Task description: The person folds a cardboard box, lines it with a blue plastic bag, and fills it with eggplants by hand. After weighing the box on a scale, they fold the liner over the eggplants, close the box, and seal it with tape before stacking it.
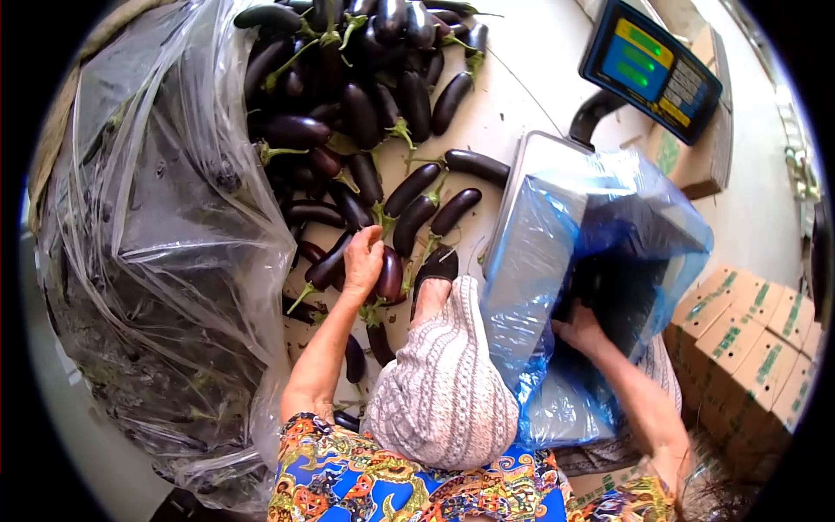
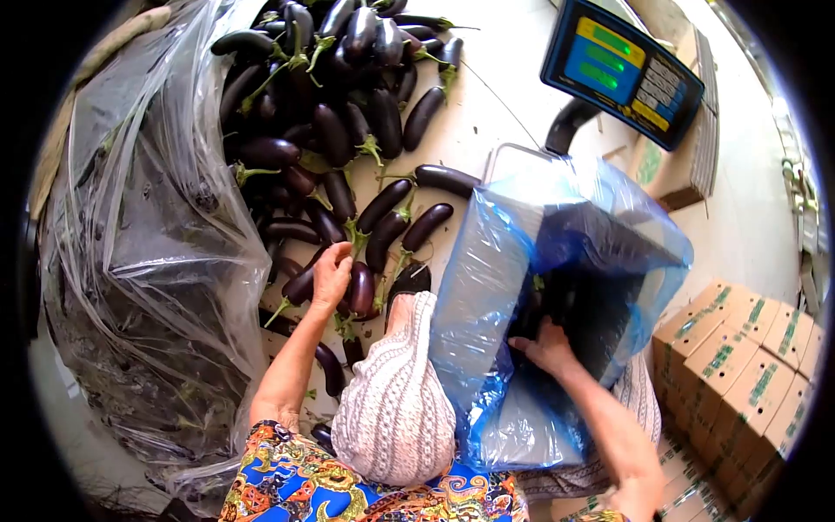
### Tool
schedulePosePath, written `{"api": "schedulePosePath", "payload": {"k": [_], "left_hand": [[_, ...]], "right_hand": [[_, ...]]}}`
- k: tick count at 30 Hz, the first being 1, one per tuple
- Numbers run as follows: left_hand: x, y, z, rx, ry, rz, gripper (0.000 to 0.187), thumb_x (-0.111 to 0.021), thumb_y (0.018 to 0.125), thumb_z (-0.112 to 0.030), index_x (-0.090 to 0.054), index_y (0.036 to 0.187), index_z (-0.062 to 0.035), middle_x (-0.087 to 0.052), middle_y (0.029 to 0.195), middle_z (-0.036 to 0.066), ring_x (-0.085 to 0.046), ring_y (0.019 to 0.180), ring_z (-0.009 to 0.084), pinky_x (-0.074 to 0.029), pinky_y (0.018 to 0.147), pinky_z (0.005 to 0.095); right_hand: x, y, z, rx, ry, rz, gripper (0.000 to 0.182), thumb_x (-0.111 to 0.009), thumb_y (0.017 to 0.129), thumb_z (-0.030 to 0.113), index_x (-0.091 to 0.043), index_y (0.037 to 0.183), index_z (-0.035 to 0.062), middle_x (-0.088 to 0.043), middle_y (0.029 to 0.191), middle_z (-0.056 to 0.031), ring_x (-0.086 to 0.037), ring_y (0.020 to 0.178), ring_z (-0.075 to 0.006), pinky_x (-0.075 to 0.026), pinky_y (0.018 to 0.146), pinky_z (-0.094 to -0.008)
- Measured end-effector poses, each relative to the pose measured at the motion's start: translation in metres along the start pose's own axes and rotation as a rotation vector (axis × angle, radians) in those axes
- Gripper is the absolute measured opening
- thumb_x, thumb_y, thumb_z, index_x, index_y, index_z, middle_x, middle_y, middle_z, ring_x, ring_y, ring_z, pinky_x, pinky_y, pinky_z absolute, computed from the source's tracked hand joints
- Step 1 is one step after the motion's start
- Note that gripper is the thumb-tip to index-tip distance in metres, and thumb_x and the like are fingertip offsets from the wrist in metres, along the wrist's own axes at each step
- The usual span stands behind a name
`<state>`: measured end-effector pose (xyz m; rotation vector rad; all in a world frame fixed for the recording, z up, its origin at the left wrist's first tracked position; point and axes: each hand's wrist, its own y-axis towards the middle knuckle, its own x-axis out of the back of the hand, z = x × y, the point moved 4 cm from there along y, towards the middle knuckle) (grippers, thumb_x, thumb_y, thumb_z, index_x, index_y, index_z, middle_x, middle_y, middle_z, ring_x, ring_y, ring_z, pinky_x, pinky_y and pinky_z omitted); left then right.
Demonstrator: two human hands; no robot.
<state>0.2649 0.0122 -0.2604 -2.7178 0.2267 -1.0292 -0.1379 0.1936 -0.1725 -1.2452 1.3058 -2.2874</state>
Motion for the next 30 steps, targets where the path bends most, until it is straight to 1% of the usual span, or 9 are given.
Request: {"api": "schedulePosePath", "payload": {"k": [3,7,10,14,16,19,22,25,30], "left_hand": [[-0.008,0.011,-0.013,-0.113,0.083,-0.08,0.03,-0.06,0.084,-0.006,-0.063,0.114,-0.0016,-0.064,0.109,0.019,-0.062,0.103,0.0366,-0.049,0.092,0.0399],[-0.022,0.037,-0.018,-0.201,0.073,-0.166,0.03,-0.061,0.083,-0.005,-0.062,0.113,-0.0018,-0.064,0.108,0.019,-0.062,0.103,0.0356,-0.049,0.092,0.0392],[-0.016,0.059,-0.031,-0.127,-0.021,-0.204,0.03,-0.06,0.084,-0.004,-0.062,0.114,-0.0012,-0.066,0.105,0.017,-0.065,0.098,0.0316,-0.05,0.09,0.0393],[-0.004,0.102,-0.047,-0.156,-0.049,-0.285,0.03,-0.061,0.086,-0.007,-0.062,0.115,-0.0019,-0.067,0.105,0.016,-0.066,0.096,0.0301,-0.051,0.088,0.0389],[-0.003,0.122,-0.062,-0.265,0.086,-0.391,0.04,-0.066,0.084,-0.009,-0.058,0.122,-0.0013,-0.06,0.12,0.018,-0.056,0.114,0.0352,-0.043,0.1,0.0421],[-0.014,0.164,-0.05,-0.161,0.121,-0.571,0.069,-0.074,0.078,-0.019,-0.044,0.137,0.0008,-0.051,0.129,0.026,-0.044,0.124,0.0421,-0.036,0.107,0.0463],[-0.025,0.205,-0.025,0.124,0.225,-0.559,0.083,-0.08,0.071,-0.031,-0.043,0.136,0.0041,-0.053,0.126,0.029,-0.048,0.119,0.0445,-0.038,0.104,0.047],[-0.026,0.211,-0.028,0.126,0.203,-0.503,0.084,-0.081,0.067,-0.033,-0.046,0.134,0.0041,-0.057,0.122,0.027,-0.054,0.114,0.0413,-0.042,0.101,0.0459],[-0.016,0.183,-0.037,0.234,-0.383,-0.347,0.08,-0.082,0.064,-0.032,-0.051,0.13,0.0006,-0.057,0.126,0.023,-0.055,0.116,0.0356,-0.044,0.098,0.043]], "right_hand": [[-0.012,0.006,-0.012,-0.036,0.041,-0.004,0.087,-0.08,0.076,0.044,-0.044,0.133,-0.011,-0.061,0.117,-0.0353,-0.061,0.109,-0.0468,-0.05,0.095,-0.0454],[-0.019,0.005,-0.026,-0.099,0.437,0.127,0.085,-0.083,0.075,0.037,-0.043,0.136,-0.0079,-0.063,0.114,-0.032,-0.064,0.101,-0.0439,-0.052,0.088,-0.0427],[-0.027,-0.011,-0.024,-0.167,0.446,0.298,0.085,-0.084,0.074,0.033,-0.042,0.137,-0.0069,-0.064,0.112,-0.0293,-0.065,0.097,-0.0402,-0.052,0.084,-0.0416],[-0.042,0.014,-0.05,0.055,-0.014,0.147,0.084,-0.083,0.075,0.034,-0.044,0.136,-0.0069,-0.063,0.117,-0.0279,-0.064,0.103,-0.0402,-0.052,0.089,-0.043],[-0.042,0.011,-0.046,0.192,-0.001,-0.002,0.082,-0.083,0.075,0.037,-0.046,0.134,-0.0069,-0.062,0.12,-0.0279,-0.062,0.107,-0.0411,-0.05,0.093,-0.0436],[-0.018,-0.004,-0.008,-0.169,-0.199,0.213,0.082,-0.081,0.075,0.042,-0.047,0.133,-0.0067,-0.058,0.126,-0.0289,-0.058,0.115,-0.0425,-0.047,0.099,-0.0437],[-0.012,-0.002,-0.008,-0.027,-0.157,0.2,0.085,-0.08,0.076,0.046,-0.047,0.134,-0.0064,-0.058,0.126,-0.029,-0.056,0.117,-0.0421,-0.046,0.101,-0.0431],[-0.013,-0.005,-0.009,0.065,-0.139,0.118,0.072,-0.077,0.077,0.041,-0.053,0.126,-0.0066,-0.062,0.115,-0.0306,-0.061,0.105,-0.0451,-0.05,0.093,-0.0464],[-0.016,-0.007,-0.012,0.075,-0.096,0.093,0.067,-0.076,0.079,0.041,-0.057,0.124,-0.005,-0.064,0.114,-0.0299,-0.062,0.103,-0.0448,-0.051,0.092,-0.0461]]}}
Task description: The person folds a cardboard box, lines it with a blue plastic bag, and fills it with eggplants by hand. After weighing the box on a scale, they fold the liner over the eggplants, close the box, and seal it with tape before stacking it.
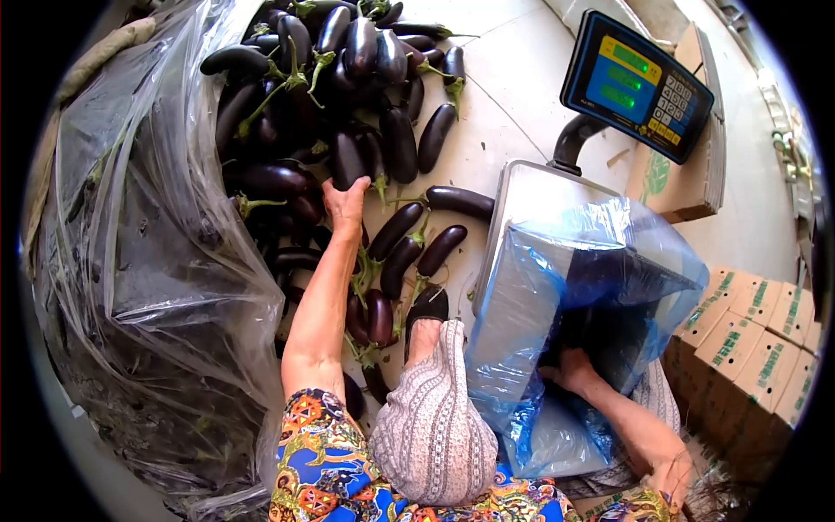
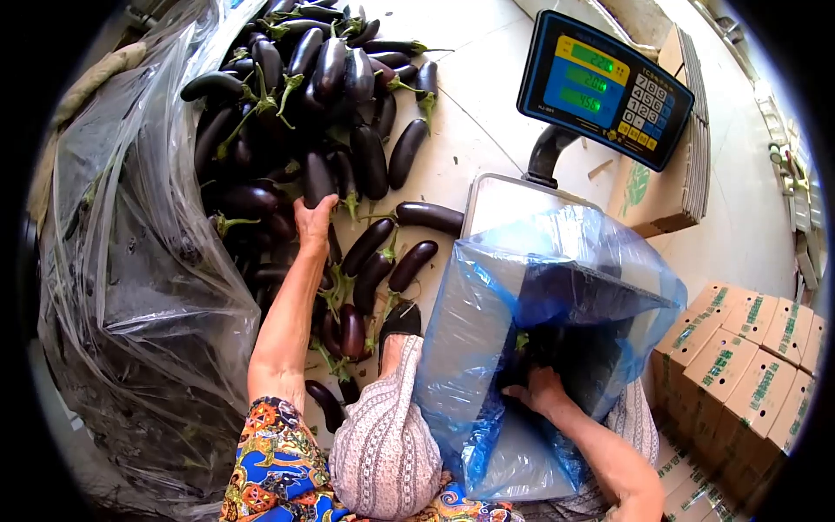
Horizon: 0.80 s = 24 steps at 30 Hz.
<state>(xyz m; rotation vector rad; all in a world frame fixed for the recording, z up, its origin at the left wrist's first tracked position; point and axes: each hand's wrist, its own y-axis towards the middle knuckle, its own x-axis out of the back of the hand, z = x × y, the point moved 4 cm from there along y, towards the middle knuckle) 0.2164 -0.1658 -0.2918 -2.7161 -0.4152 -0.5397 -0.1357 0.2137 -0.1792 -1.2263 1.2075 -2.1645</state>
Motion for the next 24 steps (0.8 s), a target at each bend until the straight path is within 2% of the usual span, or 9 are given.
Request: {"api": "schedulePosePath", "payload": {"k": [3,4,6,7,10,14,16,18,24], "left_hand": [[0.019,-0.027,0.002,-0.038,0.445,-0.134,0.083,-0.081,0.067,-0.032,-0.046,0.136,-0.0011,-0.046,0.136,0.023,-0.045,0.125,0.0404,-0.038,0.104,0.047],[0.022,-0.039,-0.001,-0.212,0.554,-0.246,0.079,-0.079,0.069,-0.025,-0.046,0.137,-0.0031,-0.044,0.138,0.022,-0.041,0.128,0.0409,-0.034,0.107,0.0486],[0.024,-0.062,-0.025,-0.63,0.627,-0.236,0.073,-0.075,0.072,-0.015,-0.045,0.138,-0.005,-0.043,0.139,0.019,-0.039,0.129,0.0397,-0.033,0.108,0.0494],[0.019,-0.069,-0.039,-0.725,0.65,-0.159,0.064,-0.07,0.075,-0.008,-0.048,0.135,-0.0053,-0.047,0.135,0.016,-0.042,0.126,0.0378,-0.035,0.106,0.0474],[-0.021,-0.065,-0.055,-0.918,0.624,0.166,0.054,-0.068,0.078,-0.006,-0.054,0.13,-0.0055,-0.056,0.125,0.014,-0.05,0.118,0.0346,-0.04,0.1,0.0444],[-0.11,-0.056,-0.07,-1.095,0.695,0.25,0.061,-0.07,0.082,-0.011,-0.047,0.136,0.0018,-0.053,0.132,0.018,-0.051,0.116,0.0343,-0.045,0.098,0.0419],[-0.152,-0.038,-0.054,-0.933,0.859,0.324,0.068,-0.072,0.081,-0.016,-0.043,0.139,0.0042,-0.051,0.132,0.019,-0.052,0.113,0.0346,-0.049,0.091,0.0407],[-0.191,-0.015,-0.021,-0.998,1.136,-0.001,0.076,-0.074,0.077,-0.017,-0.039,0.141,0.0039,-0.052,0.126,0.019,-0.051,0.109,0.0341,-0.053,0.084,0.0432],[-0.182,-0.026,-0.063,-0.551,1.1,0.367,0.065,-0.074,0.067,-0.024,-0.049,0.122,0.0019,-0.052,0.12,0.023,-0.051,0.114,0.0396,-0.051,0.09,0.0492]], "right_hand": [[0.011,-0.002,0.01,-0.03,-0.013,0.033,0.064,-0.075,0.08,0.041,-0.059,0.122,-0.0041,-0.064,0.113,-0.0286,-0.063,0.102,-0.0436,-0.052,0.092,-0.0454],[0.012,-0.001,0.011,-0.047,-0.022,0.033,0.062,-0.075,0.081,0.042,-0.06,0.121,-0.0039,-0.065,0.112,-0.028,-0.064,0.101,-0.0432,-0.052,0.091,-0.0452],[0.015,-0.004,0.014,-0.058,-0.084,0.056,0.059,-0.074,0.081,0.043,-0.063,0.117,-0.0032,-0.066,0.109,-0.0268,-0.065,0.099,-0.0418,-0.053,0.09,-0.0447],[0.019,-0.006,0.016,-0.051,-0.14,0.081,0.057,-0.074,0.082,0.044,-0.065,0.114,-0.0028,-0.067,0.108,-0.0261,-0.066,0.098,-0.0407,-0.053,0.088,-0.0445],[0.024,-0.008,0.026,-0.049,-0.303,0.104,0.053,-0.072,0.083,0.047,-0.07,0.105,-0.0012,-0.069,0.103,-0.024,-0.067,0.095,-0.038,-0.055,0.083,-0.0442],[0.023,-0.014,0.027,0.029,-0.376,0.134,0.048,-0.069,0.084,0.046,-0.072,0.097,0.0004,-0.071,0.097,-0.0208,-0.069,0.089,-0.0355,-0.055,0.076,-0.0444],[0.022,-0.029,0.033,0.26,-0.446,0.095,0.036,-0.062,0.091,0.037,-0.071,0.088,0.0022,-0.07,0.082,-0.0172,-0.069,0.077,-0.036,-0.055,0.067,-0.0447],[0.047,-0.049,0.052,0.268,-0.348,0.142,0.034,-0.06,0.093,0.033,-0.067,0.093,-0.0005,-0.068,0.079,-0.0191,-0.068,0.076,-0.0388,-0.053,0.063,-0.0466],[0.088,-0.067,0.065,0.305,-0.149,0.091,0.039,-0.061,0.093,0.031,-0.057,0.11,-0.0037,-0.066,0.088,-0.0227,-0.066,0.078,-0.0408,-0.053,0.064,-0.0489]]}}
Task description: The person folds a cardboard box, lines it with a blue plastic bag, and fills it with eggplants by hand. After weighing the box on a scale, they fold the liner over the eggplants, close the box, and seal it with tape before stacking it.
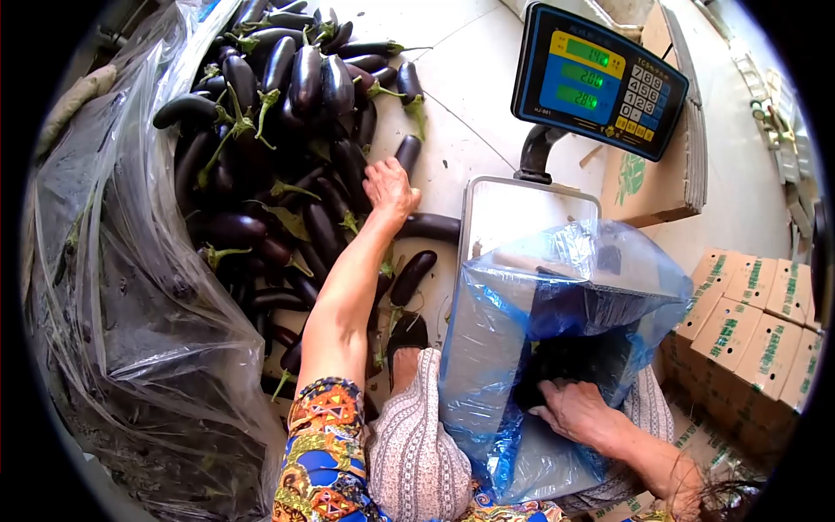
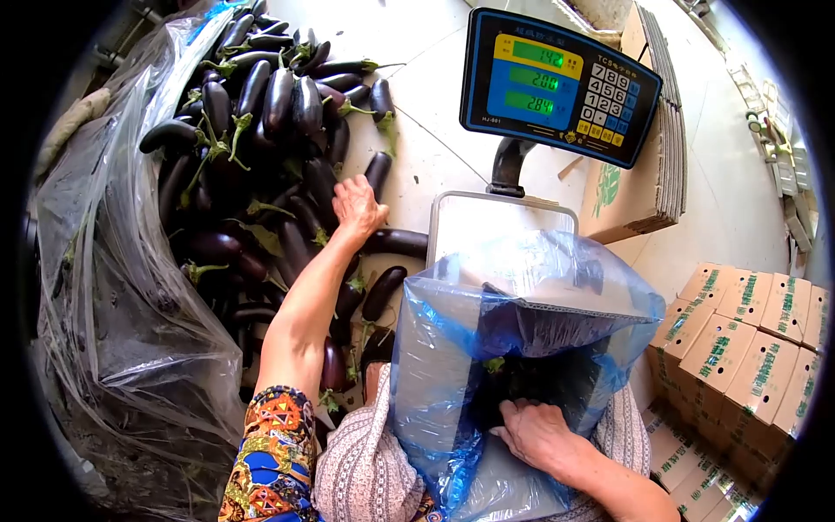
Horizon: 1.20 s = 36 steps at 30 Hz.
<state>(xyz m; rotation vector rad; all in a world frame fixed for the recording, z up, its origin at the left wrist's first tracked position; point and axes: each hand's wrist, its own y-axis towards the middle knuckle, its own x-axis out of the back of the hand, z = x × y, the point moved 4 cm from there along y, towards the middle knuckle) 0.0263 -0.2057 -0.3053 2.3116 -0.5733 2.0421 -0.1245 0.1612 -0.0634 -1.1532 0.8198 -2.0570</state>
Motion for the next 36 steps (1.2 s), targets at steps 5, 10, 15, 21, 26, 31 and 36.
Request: {"api": "schedulePosePath", "payload": {"k": [5,10,15,21,26,31,36], "left_hand": [[0.024,-0.019,0.013,-0.172,-0.029,0.064,0.061,-0.075,0.072,-0.031,-0.056,0.121,-0.0005,-0.054,0.119,0.018,-0.051,0.115,0.0377,-0.044,0.093,0.0506],[0.041,0.034,0.026,-0.258,0.23,-0.431,0.054,-0.075,0.074,-0.026,-0.056,0.119,-0.0026,-0.057,0.114,0.011,-0.051,0.111,0.0295,-0.043,0.087,0.0461],[0.027,0.078,0.027,-0.121,0.387,-0.149,0.056,-0.068,0.076,-0.013,-0.054,0.13,-0.0046,-0.059,0.112,0.01,-0.053,0.104,0.0272,-0.039,0.086,0.0427],[-0.003,0.079,-0.048,-0.565,0.212,-0.376,0.048,-0.062,0.078,-0.008,-0.061,0.125,-0.0183,-0.059,0.107,0.009,-0.053,0.105,0.0281,-0.039,0.089,0.043],[-0.033,0.101,-0.054,-0.476,0.163,-0.338,0.029,-0.062,0.077,-0.005,-0.065,0.104,-0.0157,-0.061,0.098,0.009,-0.056,0.101,0.0277,-0.041,0.087,0.0415],[0.024,0.057,-0.048,-0.62,-0.306,-0.475,0.022,-0.064,0.083,-0.008,-0.067,0.104,-0.0119,-0.064,0.092,0.008,-0.059,0.094,0.0292,-0.044,0.084,0.0425],[0.077,0.035,-0.019,-0.599,-0.376,-0.393,0.055,-0.074,0.078,-0.016,-0.057,0.131,-0.0151,-0.062,0.105,0.011,-0.058,0.102,0.0311,-0.044,0.087,0.0439]], "right_hand": [[0.009,-0.007,-0.006,0.015,0.091,-0.088,0.041,-0.061,0.093,0.034,-0.057,0.114,-0.0008,-0.065,0.097,-0.0233,-0.066,0.083,-0.0418,-0.053,0.069,-0.0491],[0.005,0.003,-0.007,0.05,0.124,-0.071,0.044,-0.06,0.095,0.036,-0.056,0.119,0.0,-0.065,0.105,-0.0246,-0.064,0.091,-0.0437,-0.053,0.078,-0.0494],[0.007,0.008,-0.017,0.028,0.141,-0.066,0.046,-0.057,0.096,0.037,-0.056,0.122,-0.0002,-0.064,0.106,-0.0261,-0.063,0.092,-0.0444,-0.052,0.079,-0.0489],[0.007,0.022,-0.026,0.071,0.182,-0.081,0.044,-0.058,0.095,0.036,-0.056,0.12,-0.0003,-0.064,0.1,-0.027,-0.064,0.09,-0.0433,-0.052,0.076,-0.0487],[0.009,0.023,-0.031,0.049,0.218,-0.105,0.042,-0.059,0.095,0.035,-0.057,0.117,-0.0002,-0.065,0.096,-0.0275,-0.065,0.085,-0.0435,-0.053,0.071,-0.0487],[0.013,0.028,-0.03,0.07,0.158,-0.104,0.04,-0.061,0.094,0.032,-0.057,0.117,-0.0002,-0.065,0.092,-0.0268,-0.064,0.082,-0.0448,-0.053,0.07,-0.0499],[0.021,0.03,-0.022,0.103,0.155,-0.186,0.039,-0.063,0.093,0.029,-0.058,0.117,-0.0014,-0.064,0.095,-0.0265,-0.064,0.085,-0.0444,-0.053,0.072,-0.0488]]}}
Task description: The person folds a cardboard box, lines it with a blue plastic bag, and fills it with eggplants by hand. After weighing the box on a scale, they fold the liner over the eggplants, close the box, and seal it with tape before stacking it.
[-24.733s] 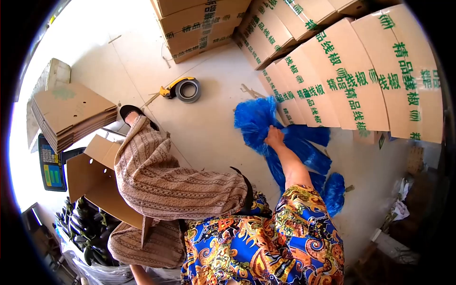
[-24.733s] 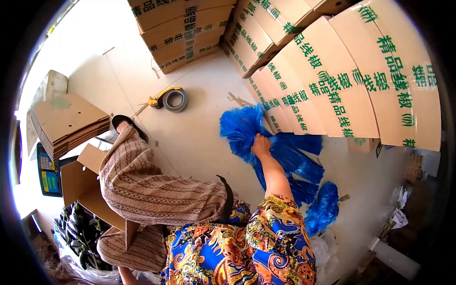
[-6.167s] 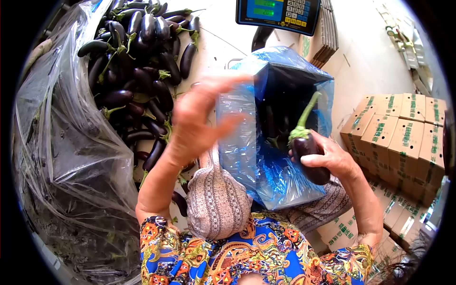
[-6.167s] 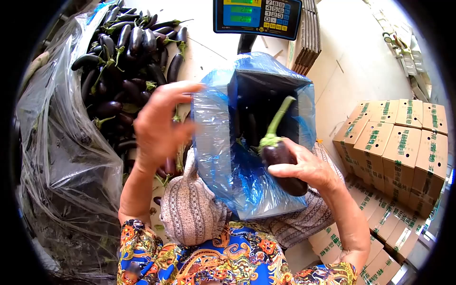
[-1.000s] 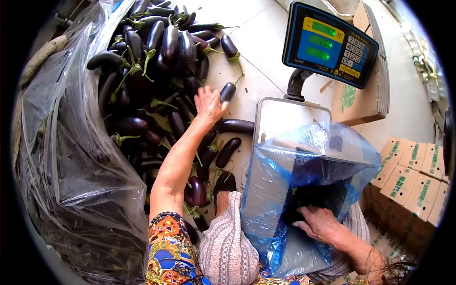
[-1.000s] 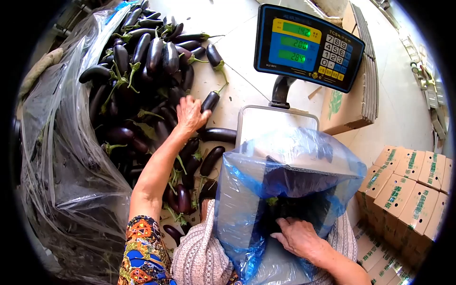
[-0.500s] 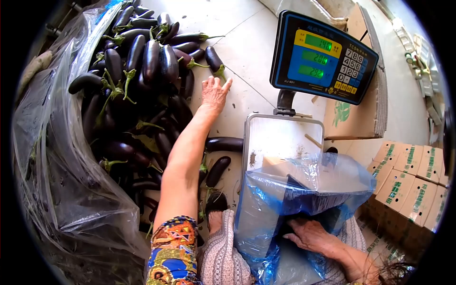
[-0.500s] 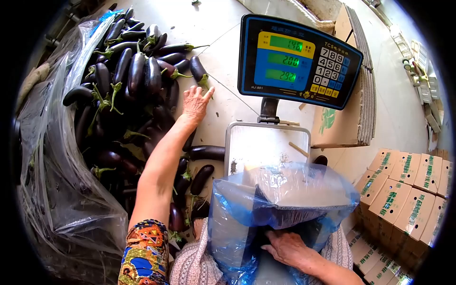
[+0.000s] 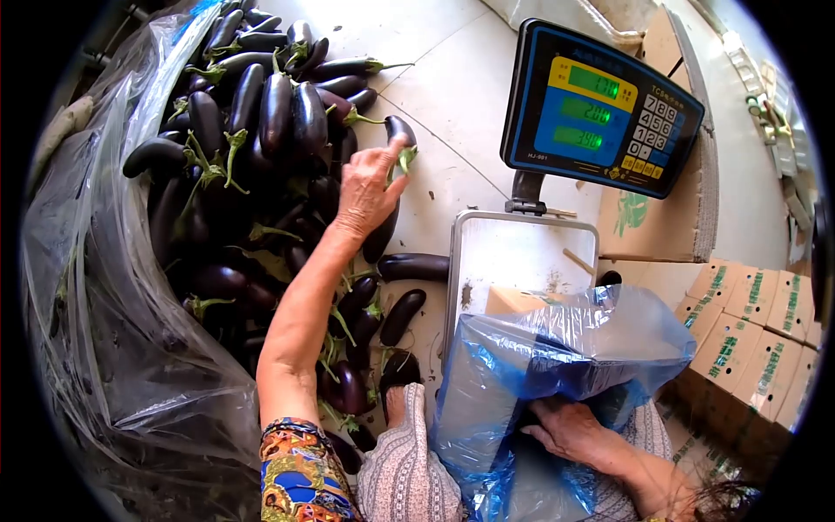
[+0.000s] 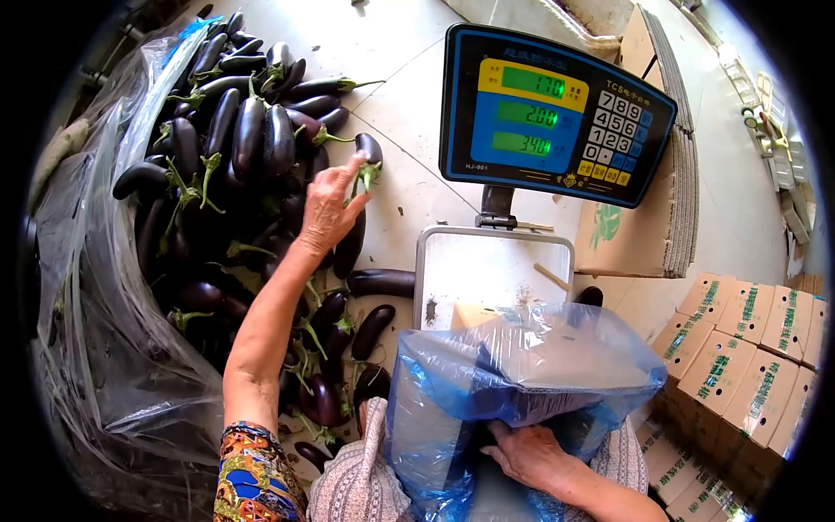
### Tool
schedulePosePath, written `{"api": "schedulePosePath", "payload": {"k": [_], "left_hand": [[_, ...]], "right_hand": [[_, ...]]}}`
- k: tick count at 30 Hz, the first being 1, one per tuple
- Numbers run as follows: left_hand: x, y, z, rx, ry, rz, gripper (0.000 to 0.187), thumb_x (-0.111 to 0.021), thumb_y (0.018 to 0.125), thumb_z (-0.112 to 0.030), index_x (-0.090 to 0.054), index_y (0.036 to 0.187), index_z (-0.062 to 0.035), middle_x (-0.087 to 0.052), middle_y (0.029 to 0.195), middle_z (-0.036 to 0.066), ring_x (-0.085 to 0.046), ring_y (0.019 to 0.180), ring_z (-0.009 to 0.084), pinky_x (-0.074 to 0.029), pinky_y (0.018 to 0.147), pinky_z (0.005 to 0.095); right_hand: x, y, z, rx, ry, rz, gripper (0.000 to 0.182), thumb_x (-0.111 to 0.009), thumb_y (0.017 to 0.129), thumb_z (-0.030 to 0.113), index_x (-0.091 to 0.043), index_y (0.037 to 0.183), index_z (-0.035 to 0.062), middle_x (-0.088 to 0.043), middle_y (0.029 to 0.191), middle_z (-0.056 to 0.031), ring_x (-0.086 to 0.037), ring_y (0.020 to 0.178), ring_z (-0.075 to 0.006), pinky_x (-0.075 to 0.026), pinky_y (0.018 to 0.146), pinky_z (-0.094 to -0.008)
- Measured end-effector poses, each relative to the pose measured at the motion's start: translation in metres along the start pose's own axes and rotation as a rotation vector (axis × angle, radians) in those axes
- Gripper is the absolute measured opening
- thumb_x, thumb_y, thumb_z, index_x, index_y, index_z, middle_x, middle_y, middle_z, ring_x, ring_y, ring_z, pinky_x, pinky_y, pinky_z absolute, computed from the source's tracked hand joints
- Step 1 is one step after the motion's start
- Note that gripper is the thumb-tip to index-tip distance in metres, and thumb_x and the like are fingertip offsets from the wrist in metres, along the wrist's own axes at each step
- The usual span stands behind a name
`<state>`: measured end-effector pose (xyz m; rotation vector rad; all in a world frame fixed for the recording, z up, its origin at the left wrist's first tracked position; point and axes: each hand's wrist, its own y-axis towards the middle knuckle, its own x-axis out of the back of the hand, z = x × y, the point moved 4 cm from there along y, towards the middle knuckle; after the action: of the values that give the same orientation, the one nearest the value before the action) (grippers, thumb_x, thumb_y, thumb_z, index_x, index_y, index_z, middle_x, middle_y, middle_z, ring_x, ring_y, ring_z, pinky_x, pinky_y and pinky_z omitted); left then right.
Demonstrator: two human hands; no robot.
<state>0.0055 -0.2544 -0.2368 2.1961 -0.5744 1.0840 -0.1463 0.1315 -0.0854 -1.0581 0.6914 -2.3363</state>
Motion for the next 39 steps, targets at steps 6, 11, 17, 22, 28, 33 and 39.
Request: {"api": "schedulePosePath", "payload": {"k": [6,11,17,22,28,33,39], "left_hand": [[-0.022,-0.015,0.088,0.379,0.628,0.178,0.045,-0.074,0.075,-0.018,-0.056,0.114,-0.0054,-0.064,0.107,0.014,-0.06,0.104,0.0314,-0.043,0.09,0.0464],[-0.034,-0.012,0.083,0.599,0.516,0.315,0.036,-0.071,0.068,-0.016,-0.062,0.101,-0.0056,-0.07,0.098,0.014,-0.065,0.096,0.0322,-0.043,0.089,0.0467],[0.023,-0.039,0.044,0.659,-0.638,0.253,0.046,-0.073,0.067,-0.004,-0.057,0.11,-0.0063,-0.067,0.094,0.01,-0.067,0.09,0.0226,-0.048,0.088,0.0347],[0.096,-0.079,0.015,0.856,-1.3,-0.077,0.063,-0.07,0.077,0.001,-0.045,0.136,0.0002,-0.061,0.112,0.006,-0.057,0.101,0.0157,-0.048,0.089,0.0313],[0.195,-0.083,-0.125,0.417,-1.119,0.441,0.082,-0.075,0.069,-0.024,-0.042,0.139,0.0033,-0.059,0.125,0.018,-0.061,0.113,0.0288,-0.045,0.102,0.0397],[0.209,-0.07,-0.229,0.334,-1.06,0.779,0.069,-0.074,0.067,-0.017,-0.052,0.13,0.0024,-0.061,0.119,0.015,-0.063,0.105,0.0239,-0.05,0.091,0.0369],[0.223,-0.066,-0.333,-0.506,-0.522,1.158,0.053,-0.076,0.072,-0.008,-0.059,0.122,-0.0039,-0.058,0.109,0.017,-0.066,0.074,0.0336,-0.057,0.063,0.0388]], "right_hand": [[-0.003,-0.001,0.01,-0.063,0.026,0.113,0.035,-0.064,0.092,0.028,-0.058,0.111,-0.0011,-0.064,0.094,-0.0241,-0.064,0.085,-0.0436,-0.052,0.07,-0.0494],[-0.004,-0.006,0.006,-0.051,-0.014,0.078,0.034,-0.064,0.091,0.026,-0.059,0.111,-0.0005,-0.064,0.093,-0.0225,-0.064,0.082,-0.0424,-0.053,0.067,-0.048],[0.003,-0.007,0.005,-0.018,-0.068,0.004,0.035,-0.065,0.09,0.026,-0.059,0.114,0.0007,-0.064,0.095,-0.022,-0.065,0.083,-0.04,-0.053,0.068,-0.0471],[0.015,-0.012,0.014,0.051,-0.14,-0.047,0.035,-0.063,0.091,0.03,-0.058,0.111,0.0017,-0.063,0.093,-0.0205,-0.063,0.084,-0.04,-0.052,0.072,-0.0473],[0.067,-0.061,0.003,-0.044,-0.199,-0.327,0.027,-0.068,0.086,0.023,-0.058,0.1,0.0024,-0.061,0.088,-0.017,-0.062,0.085,-0.0374,-0.05,0.071,-0.0479],[0.061,-0.107,0.0,-0.11,-0.258,-0.428,0.026,-0.067,0.088,0.021,-0.058,0.103,0.0019,-0.061,0.09,-0.0153,-0.062,0.088,-0.0357,-0.05,0.072,-0.0455],[0.046,-0.116,-0.01,-0.073,-0.116,-0.606,0.043,-0.066,0.089,0.019,-0.048,0.124,0.0033,-0.064,0.086,-0.0185,-0.065,0.079,-0.0401,-0.052,0.07,-0.0486]]}}
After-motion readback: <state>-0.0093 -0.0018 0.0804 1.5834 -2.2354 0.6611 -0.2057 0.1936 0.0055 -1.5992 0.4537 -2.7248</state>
